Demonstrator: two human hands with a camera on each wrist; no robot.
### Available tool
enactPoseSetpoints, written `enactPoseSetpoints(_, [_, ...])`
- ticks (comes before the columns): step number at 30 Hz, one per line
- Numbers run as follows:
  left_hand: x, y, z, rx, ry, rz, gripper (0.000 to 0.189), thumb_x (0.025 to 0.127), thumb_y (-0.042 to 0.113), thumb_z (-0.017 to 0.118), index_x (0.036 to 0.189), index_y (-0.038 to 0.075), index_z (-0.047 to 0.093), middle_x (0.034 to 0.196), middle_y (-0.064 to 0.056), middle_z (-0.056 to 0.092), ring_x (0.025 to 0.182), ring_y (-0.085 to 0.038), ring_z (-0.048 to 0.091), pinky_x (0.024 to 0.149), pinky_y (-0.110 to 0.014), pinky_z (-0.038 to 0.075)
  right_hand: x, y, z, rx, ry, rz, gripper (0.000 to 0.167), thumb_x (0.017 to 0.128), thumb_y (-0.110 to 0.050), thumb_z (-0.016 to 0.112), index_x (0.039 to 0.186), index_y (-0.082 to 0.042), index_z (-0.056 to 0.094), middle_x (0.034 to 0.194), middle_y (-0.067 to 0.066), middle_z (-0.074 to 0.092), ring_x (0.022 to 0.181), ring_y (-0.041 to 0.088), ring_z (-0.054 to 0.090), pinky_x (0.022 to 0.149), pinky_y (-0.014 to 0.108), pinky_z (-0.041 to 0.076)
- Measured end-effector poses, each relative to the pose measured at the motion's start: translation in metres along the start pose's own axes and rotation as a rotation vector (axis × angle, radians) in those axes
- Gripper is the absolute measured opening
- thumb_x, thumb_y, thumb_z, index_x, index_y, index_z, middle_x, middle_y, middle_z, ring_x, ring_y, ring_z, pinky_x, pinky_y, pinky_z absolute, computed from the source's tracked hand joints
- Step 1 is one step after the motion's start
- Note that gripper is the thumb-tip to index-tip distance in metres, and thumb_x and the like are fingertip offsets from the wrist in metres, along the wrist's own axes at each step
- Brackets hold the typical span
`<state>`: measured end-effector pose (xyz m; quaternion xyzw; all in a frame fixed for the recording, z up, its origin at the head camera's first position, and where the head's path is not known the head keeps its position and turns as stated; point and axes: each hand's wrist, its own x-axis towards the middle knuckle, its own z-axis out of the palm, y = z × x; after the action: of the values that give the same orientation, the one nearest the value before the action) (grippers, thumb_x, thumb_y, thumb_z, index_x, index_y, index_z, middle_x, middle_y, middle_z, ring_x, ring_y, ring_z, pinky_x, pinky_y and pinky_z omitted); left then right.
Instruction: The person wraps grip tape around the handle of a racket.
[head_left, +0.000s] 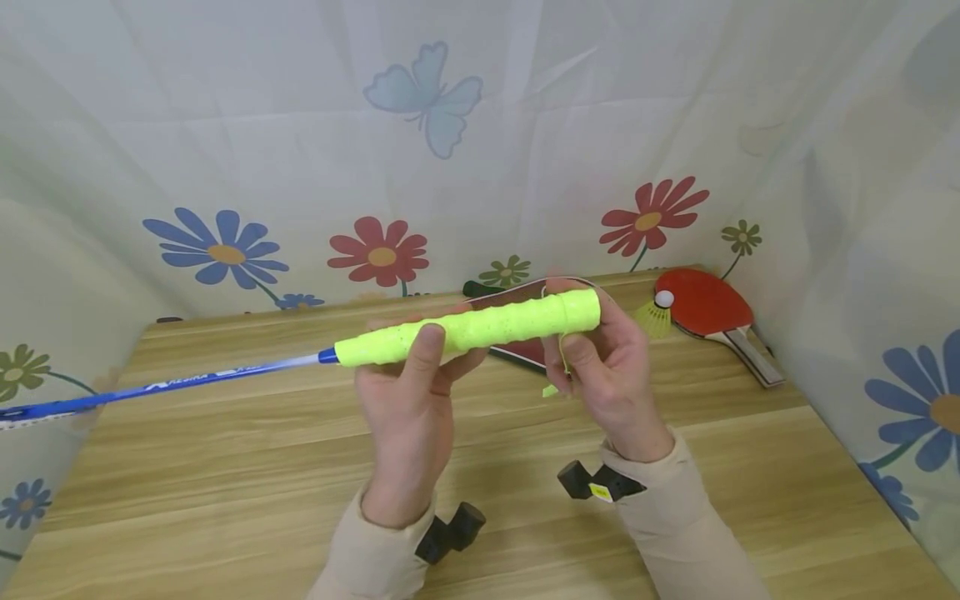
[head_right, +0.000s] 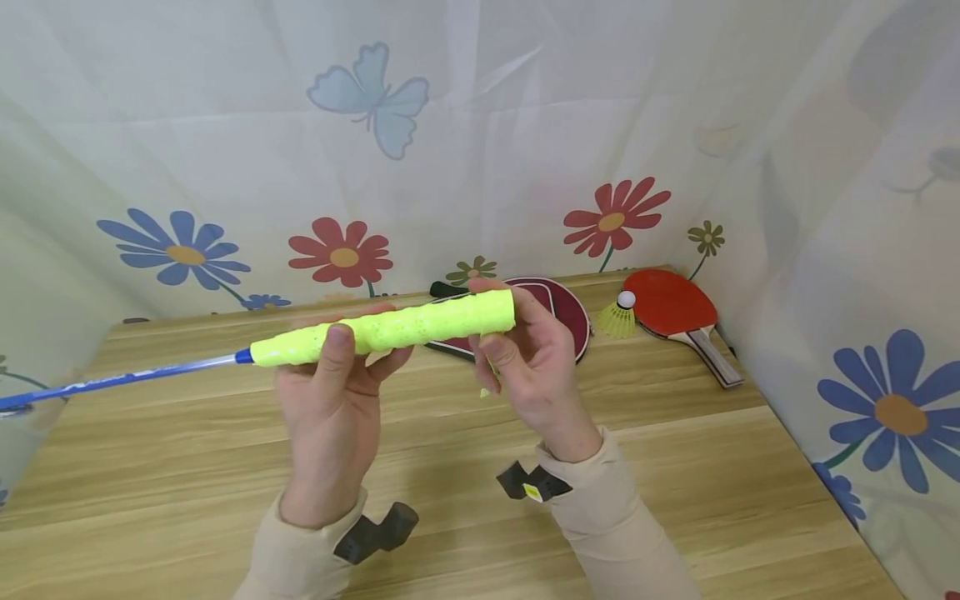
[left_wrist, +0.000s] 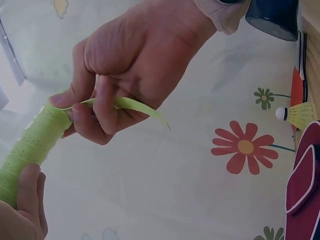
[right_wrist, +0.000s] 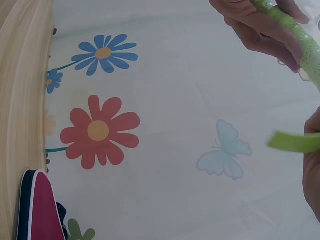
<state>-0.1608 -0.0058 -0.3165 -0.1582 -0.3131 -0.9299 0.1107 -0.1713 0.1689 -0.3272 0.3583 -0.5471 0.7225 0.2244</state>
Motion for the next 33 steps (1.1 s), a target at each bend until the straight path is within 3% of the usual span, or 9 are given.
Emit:
enactPoseSetpoints(6, [0.0014, -0.0005, -0.0023, 0.051, 0.015, -0.015, 0.026, 0.089, 0.016, 0.073, 0.097, 0.003, 0.053, 0.087, -0.01, 0.066, 0.088, -0.025, 0.069, 0.073, -0.043, 0.06, -0.0019, 0.0032, 0.0056, -0.074, 0.02, -0.054, 0.032, 0.096, -0.024, 0.063, 0.113, 0.001, 0.055, 0.064, 0.007, 0.047, 0.046, 0.012, 0.04, 0.031, 0.02, 0.027])
enactPoseSetpoints(10, [0.0039, 0.0016, -0.0019, 0.011, -0.108, -0.016, 0.019, 0.093, 0.002, 0.063, 0.111, 0.007, 0.058, 0.111, -0.017, 0.067, 0.111, -0.036, 0.061, 0.095, -0.045, 0.052, -0.0025, 0.006, 0.0063, -0.093, 0.037, -0.049, 0.025, 0.098, -0.023, 0.06, 0.11, -0.001, 0.055, 0.063, 0.006, 0.046, 0.047, 0.012, 0.04, 0.031, 0.02, 0.026])
enactPoseSetpoints(12, [0.0046, 0.0026, -0.0017, -0.022, -0.196, -0.014, 0.034, 0.093, -0.009, 0.053, 0.12, 0.011, 0.056, 0.122, -0.02, 0.063, 0.12, -0.042, 0.054, 0.101, -0.048, 0.047, -0.0029, 0.0065, 0.0058, -0.097, 0.055, -0.035, 0.025, 0.098, -0.023, 0.059, 0.109, -0.001, 0.055, 0.063, 0.005, 0.045, 0.048, 0.012, 0.04, 0.032, 0.02, 0.026])
enactPoseSetpoints(16, [0.0049, 0.0028, -0.0024, -0.042, -0.283, 0.0, 0.046, 0.093, -0.017, 0.045, 0.129, 0.013, 0.051, 0.125, -0.022, 0.061, 0.122, -0.045, 0.052, 0.101, -0.052, 0.045, -0.003, 0.0058, 0.0046, -0.061, 0.066, -0.007, 0.029, 0.098, -0.022, 0.06, 0.115, 0.001, 0.055, 0.065, 0.005, 0.045, 0.048, 0.013, 0.038, 0.033, 0.021, 0.025])
enactPoseSetpoints(23, [0.005, 0.0007, -0.0031, -0.022, -0.231, 0.024, 0.031, 0.096, -0.009, 0.05, 0.122, 0.006, 0.054, 0.118, -0.022, 0.063, 0.115, -0.043, 0.057, 0.097, -0.055, 0.046, -0.001, 0.0049, 0.0045, -0.067, 0.012, -0.011, 0.031, 0.099, -0.008, 0.054, 0.124, 0.01, 0.049, 0.072, 0.007, 0.047, 0.051, 0.015, 0.041, 0.036, 0.025, 0.032])
enactPoseSetpoints(28, [0.0051, 0.0002, -0.0029, -0.012, -0.167, 0.008, 0.024, 0.094, -0.004, 0.057, 0.117, 0.003, 0.056, 0.113, -0.022, 0.065, 0.109, -0.039, 0.062, 0.092, -0.052, 0.051, -0.0006, 0.006, 0.0049, -0.105, 0.032, -0.031, 0.04, 0.097, -0.016, 0.06, 0.126, 0.01, 0.05, 0.071, 0.007, 0.049, 0.052, 0.015, 0.043, 0.038, 0.026, 0.034])
enactPoseSetpoints(33, [0.0048, -0.0001, -0.0034, -0.005, -0.122, 0.006, 0.025, 0.091, 0.001, 0.066, 0.114, 0.004, 0.057, 0.108, -0.02, 0.067, 0.1, -0.031, 0.066, 0.082, -0.046, 0.058, -0.0005, 0.008, 0.0056, -0.114, 0.052, -0.047, 0.04, 0.095, -0.021, 0.064, 0.12, 0.008, 0.053, 0.071, 0.007, 0.052, 0.052, 0.014, 0.044, 0.039, 0.026, 0.037])
